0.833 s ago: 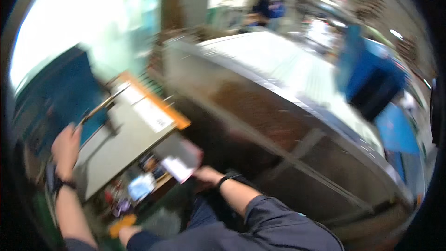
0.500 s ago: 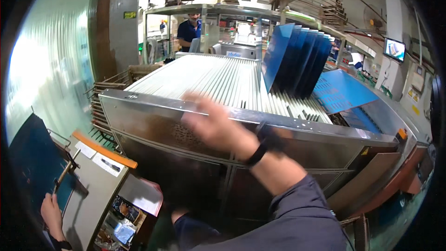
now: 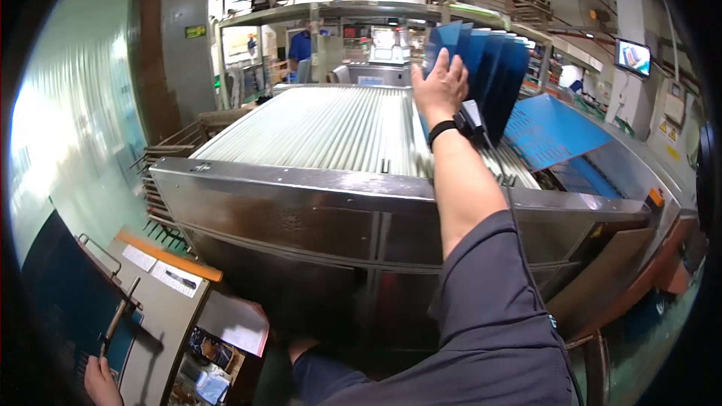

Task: The recorder takes PCB panels from a rack or conveyor, places them into a clamping fixture for processing or inspection, and refers to a set of papers.

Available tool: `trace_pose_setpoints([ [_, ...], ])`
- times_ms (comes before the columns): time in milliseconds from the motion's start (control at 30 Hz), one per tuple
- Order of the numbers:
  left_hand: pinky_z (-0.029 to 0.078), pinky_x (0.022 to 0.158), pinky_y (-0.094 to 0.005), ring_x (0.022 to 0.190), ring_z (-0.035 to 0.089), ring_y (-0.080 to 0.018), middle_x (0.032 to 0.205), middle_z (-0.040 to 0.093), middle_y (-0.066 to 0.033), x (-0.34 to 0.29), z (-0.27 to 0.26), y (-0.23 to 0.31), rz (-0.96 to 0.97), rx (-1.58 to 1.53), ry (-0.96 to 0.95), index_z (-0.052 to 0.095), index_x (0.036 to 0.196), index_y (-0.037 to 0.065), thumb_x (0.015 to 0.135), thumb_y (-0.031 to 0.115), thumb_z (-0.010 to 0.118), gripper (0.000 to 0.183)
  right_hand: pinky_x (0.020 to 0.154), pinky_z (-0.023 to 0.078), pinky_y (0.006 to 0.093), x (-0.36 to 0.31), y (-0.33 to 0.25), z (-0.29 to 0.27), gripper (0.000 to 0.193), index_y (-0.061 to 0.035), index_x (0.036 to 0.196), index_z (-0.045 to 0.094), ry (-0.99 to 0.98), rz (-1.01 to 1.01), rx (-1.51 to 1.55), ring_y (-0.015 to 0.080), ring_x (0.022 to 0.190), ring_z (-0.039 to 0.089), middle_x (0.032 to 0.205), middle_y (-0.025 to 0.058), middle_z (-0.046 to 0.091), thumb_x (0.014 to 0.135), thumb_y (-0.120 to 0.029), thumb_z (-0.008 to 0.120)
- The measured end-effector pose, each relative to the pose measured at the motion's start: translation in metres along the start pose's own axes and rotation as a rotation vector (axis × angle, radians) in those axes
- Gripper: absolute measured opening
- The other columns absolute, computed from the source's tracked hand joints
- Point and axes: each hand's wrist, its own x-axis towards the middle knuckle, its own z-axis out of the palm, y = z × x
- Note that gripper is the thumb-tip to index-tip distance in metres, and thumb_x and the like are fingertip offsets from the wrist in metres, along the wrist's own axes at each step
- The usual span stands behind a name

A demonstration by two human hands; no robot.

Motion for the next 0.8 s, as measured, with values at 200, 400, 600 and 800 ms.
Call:
trace_pose_setpoints([
  [200,0.051,0.075,-0.0500,0.090,0.067,-0.0401,0.098,0.072,-0.0170,0.000,0.004,0.003,0.025,0.068,0.084,0.068,0.104,0.011,0.107,0.046,0.047,0.041,0.110,0.038,0.0582,0.002,-0.028,0.006,0.068,-0.0110,0.132,0.064,-0.035,0.014,0.009,0.0465,0.137,0.041,0.145,0.0257,0.043,0.083,-0.057,0.074],
  [400,0.052,0.076,-0.0488,0.090,0.068,-0.0394,0.102,0.073,-0.0162,0.000,0.011,-0.006,0.046,0.092,0.175,0.070,0.111,0.013,0.106,0.045,0.051,0.038,0.097,0.053,0.0509,-0.008,-0.024,0.042,0.044,-0.0124,0.120,0.066,-0.263,0.081,-0.043,0.0442,0.116,0.063,0.129,0.0213,0.060,0.090,-0.044,0.069],
  [600,0.044,0.076,-0.0506,0.090,0.059,-0.0418,0.089,0.061,-0.0174,0.003,0.036,-0.008,0.005,-0.059,0.376,0.060,0.090,0.005,0.093,0.022,0.066,0.018,0.082,0.054,0.0569,0.027,0.041,0.095,0.034,-0.0018,0.098,0.071,-0.173,-0.298,-0.054,0.0475,0.091,0.068,0.093,0.0257,0.071,0.096,-0.032,0.056],
  [800,0.046,0.073,-0.0501,0.084,0.063,-0.0387,0.083,0.064,-0.0143,0.005,0.025,0.001,0.055,-0.038,0.308,0.065,0.090,0.007,0.092,0.030,0.068,0.023,0.093,0.053,0.0544,0.069,0.046,0.082,0.056,-0.0027,0.119,0.068,-0.116,-0.009,0.006,0.0429,0.110,0.067,0.120,0.0261,0.069,0.107,-0.050,0.039],
])
